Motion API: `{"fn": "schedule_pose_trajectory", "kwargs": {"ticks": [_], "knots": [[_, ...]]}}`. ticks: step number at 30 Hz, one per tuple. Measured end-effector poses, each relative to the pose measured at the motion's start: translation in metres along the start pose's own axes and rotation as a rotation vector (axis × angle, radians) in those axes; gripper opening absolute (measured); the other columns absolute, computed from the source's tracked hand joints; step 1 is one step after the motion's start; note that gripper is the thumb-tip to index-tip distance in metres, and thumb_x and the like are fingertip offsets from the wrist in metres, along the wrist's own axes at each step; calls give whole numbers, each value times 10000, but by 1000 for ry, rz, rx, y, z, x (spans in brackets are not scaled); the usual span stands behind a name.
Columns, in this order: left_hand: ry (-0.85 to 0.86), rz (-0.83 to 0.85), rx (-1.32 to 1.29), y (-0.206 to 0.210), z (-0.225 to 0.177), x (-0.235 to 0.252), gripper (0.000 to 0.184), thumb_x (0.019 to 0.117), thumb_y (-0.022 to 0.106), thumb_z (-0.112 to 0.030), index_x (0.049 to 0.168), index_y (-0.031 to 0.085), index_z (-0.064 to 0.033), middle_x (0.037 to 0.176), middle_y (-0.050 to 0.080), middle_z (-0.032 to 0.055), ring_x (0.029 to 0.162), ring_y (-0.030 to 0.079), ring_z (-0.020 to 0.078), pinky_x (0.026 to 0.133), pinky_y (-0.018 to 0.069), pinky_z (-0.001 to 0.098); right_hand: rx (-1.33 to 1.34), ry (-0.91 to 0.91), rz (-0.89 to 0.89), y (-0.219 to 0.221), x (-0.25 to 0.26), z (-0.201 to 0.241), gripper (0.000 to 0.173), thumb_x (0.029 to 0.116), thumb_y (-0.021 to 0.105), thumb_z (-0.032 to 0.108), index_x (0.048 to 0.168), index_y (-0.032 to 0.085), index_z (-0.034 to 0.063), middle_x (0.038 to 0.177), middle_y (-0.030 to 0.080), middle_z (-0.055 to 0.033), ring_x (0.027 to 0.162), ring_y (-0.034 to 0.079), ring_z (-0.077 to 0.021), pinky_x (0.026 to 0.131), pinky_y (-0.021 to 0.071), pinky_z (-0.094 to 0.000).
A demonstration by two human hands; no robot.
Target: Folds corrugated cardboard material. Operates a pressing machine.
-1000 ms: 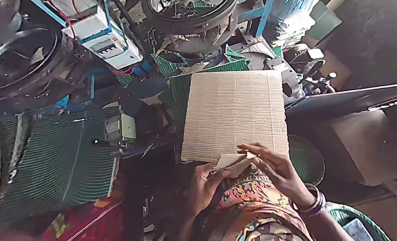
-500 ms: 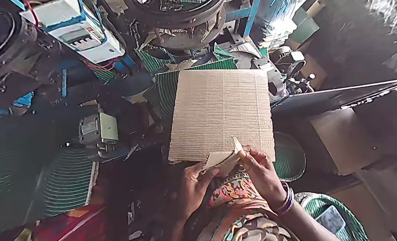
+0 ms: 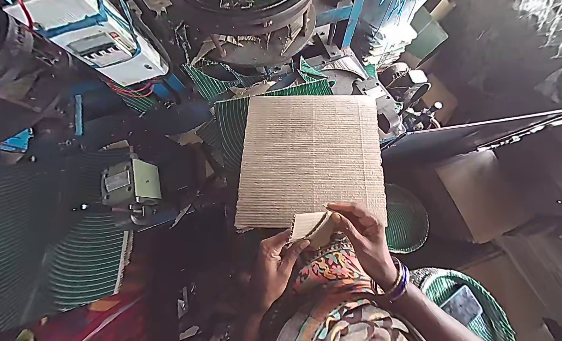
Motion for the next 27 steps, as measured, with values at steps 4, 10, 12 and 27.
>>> {"fn": "schedule_pose_trajectory", "kwargs": {"ticks": [4,10,12,27], "knots": [[16,-7,38,-7,1,1,172,975,683,-235,1044,747,-91,981,764,-81,924,706,-28,852,595,179,-38,5,105,-1,0,5,242,997,627,55,1206,687,-51,1174,739,-39,1022,712,-77,926,601,-261],[-1,-20,112,-11,3,4,214,975,677,-259,1028,753,-65,940,763,-61,896,703,-39,822,591,168,-136,-13,244,-1,4,4,220,971,679,96,1160,717,-12,1087,717,-30,938,692,-40,850,606,-216],[-13,-25,102,-11,4,4,215,966,685,-245,1030,754,-52,934,765,-52,883,704,-37,812,592,169,-171,-21,248,-3,6,2,193,953,705,122,1114,743,21,1076,669,-42,958,673,-60,833,610,-216],[-64,-3,-47,3,-1,18,548,982,685,-262,1404,509,42,1333,624,129,1179,642,156,989,567,329,-19,-63,26,-9,-1,4,182,986,679,223,1153,751,209,1047,761,87,903,713,-24,804,605,-196]]}}
Point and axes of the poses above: each hand's wrist, its own x-axis towards the middle knuckle, its own y-axis out of the palm, z = x × y, the point moved 5 cm from there along x, towards the middle knuckle
